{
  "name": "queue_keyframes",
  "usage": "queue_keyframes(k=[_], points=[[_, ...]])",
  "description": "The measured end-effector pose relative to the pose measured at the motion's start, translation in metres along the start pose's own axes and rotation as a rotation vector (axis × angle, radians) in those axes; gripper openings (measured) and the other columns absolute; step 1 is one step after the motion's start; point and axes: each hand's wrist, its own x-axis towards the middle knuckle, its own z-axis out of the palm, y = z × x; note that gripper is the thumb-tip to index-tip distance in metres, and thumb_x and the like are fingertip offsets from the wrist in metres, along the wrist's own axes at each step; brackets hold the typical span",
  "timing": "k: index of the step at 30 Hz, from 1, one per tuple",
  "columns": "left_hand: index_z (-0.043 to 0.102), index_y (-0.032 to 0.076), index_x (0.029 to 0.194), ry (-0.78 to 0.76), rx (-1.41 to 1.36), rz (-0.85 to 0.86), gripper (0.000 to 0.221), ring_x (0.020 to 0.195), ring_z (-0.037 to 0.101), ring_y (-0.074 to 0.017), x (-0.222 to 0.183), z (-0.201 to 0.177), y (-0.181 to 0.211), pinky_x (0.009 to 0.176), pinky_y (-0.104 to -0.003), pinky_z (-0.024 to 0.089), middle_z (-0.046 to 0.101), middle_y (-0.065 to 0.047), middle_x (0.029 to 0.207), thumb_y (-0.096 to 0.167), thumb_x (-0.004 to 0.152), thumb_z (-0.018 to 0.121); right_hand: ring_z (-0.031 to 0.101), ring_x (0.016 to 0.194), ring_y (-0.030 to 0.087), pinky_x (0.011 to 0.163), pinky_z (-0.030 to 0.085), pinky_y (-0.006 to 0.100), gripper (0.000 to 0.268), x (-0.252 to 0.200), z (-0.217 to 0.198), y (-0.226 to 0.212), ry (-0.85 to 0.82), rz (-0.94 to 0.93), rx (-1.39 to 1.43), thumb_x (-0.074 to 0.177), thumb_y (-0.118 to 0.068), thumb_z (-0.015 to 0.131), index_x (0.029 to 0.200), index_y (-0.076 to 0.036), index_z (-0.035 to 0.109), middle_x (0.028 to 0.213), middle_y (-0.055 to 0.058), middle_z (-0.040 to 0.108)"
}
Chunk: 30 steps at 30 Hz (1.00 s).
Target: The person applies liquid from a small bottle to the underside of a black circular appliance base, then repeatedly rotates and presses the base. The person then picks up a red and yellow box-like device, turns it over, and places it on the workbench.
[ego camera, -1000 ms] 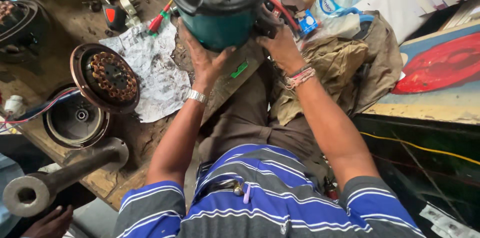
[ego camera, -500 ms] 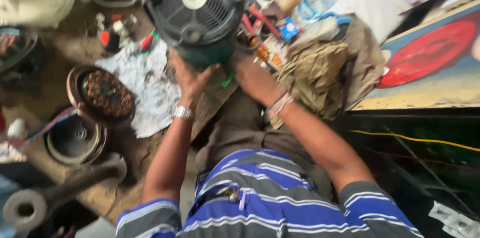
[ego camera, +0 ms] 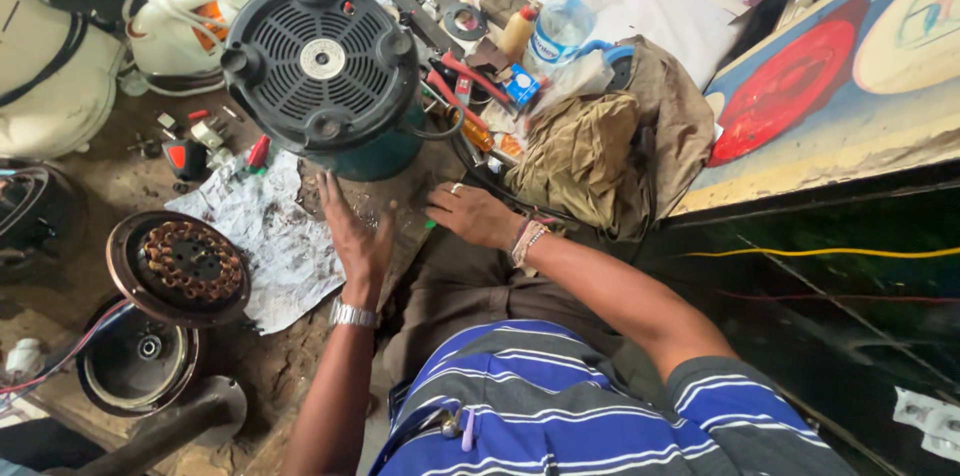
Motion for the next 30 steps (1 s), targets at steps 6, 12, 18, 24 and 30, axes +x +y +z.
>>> queue_keyframes(k=[6, 12, 18, 24, 30], points=[[0.029, -0.001, 0.16, 0.005, -0.205, -0.054, 0.084, 0.144, 0.052, -0.0397, -0.023, -0.026, 0.003, 0.114, -0.043, 0.047, 0.047, -0.029, 0.156, 0.01, 0.091, 0.076, 0.07, 0.089, 0.035, 0.077, 0.056, 0.045, 0.014, 0.001, -0.072, 0.005, 0.149, 0.42, 0.26, 0.096, -0.013, 0.067, 0.109, -0.006, 0.068, 0.099, 0.016, 0.071], [0.045, 0.005, 0.153, -0.032, -0.085, -0.105, 0.068, 0.115, 0.073, -0.0287, -0.045, -0.054, -0.007, 0.097, -0.039, 0.058, 0.072, -0.018, 0.129, 0.008, 0.092, 0.076, 0.073, 0.075, 0.026, 0.07, 0.055, 0.039, 0.017, 0.015, -0.149, 0.085, 0.038, 0.838, 0.31, 0.094, -0.019, 0.072, 0.103, -0.004, 0.07, 0.085, 0.016, 0.073], [0.053, -0.001, 0.146, 0.11, -0.271, -0.232, 0.051, 0.116, 0.071, -0.025, -0.083, -0.075, -0.018, 0.097, -0.035, 0.058, 0.07, -0.018, 0.133, 0.005, 0.098, 0.071, 0.067, 0.091, 0.011, 0.08, 0.055, 0.028, 0.02, 0.067, -0.144, 0.135, 0.485, 0.669, 0.616, 0.099, 0.0, 0.073, 0.118, -0.003, 0.07, 0.105, 0.007, 0.075], [0.06, 0.0, 0.13, 0.482, -0.385, -0.629, 0.032, 0.094, 0.069, -0.0168, -0.134, -0.122, -0.054, 0.085, -0.03, 0.058, 0.07, -0.009, 0.108, 0.01, 0.101, 0.07, 0.073, 0.105, 0.014, 0.095, 0.059, 0.029, 0.022, 0.051, -0.101, 0.139, 0.749, 0.648, 0.712, 0.098, 0.005, 0.067, 0.12, 0.001, 0.063, 0.114, 0.009, 0.075], [0.066, -0.001, 0.121, 0.42, -0.08, -0.521, 0.029, 0.09, 0.064, -0.0136, -0.132, -0.139, -0.022, 0.081, -0.029, 0.054, 0.071, -0.009, 0.103, 0.012, 0.097, 0.077, 0.069, 0.106, 0.018, 0.099, 0.057, 0.034, 0.013, 0.021, -0.07, 0.053, 0.736, 0.629, 0.645, 0.107, 0.002, 0.069, 0.119, 0.003, 0.066, 0.115, 0.011, 0.072]])
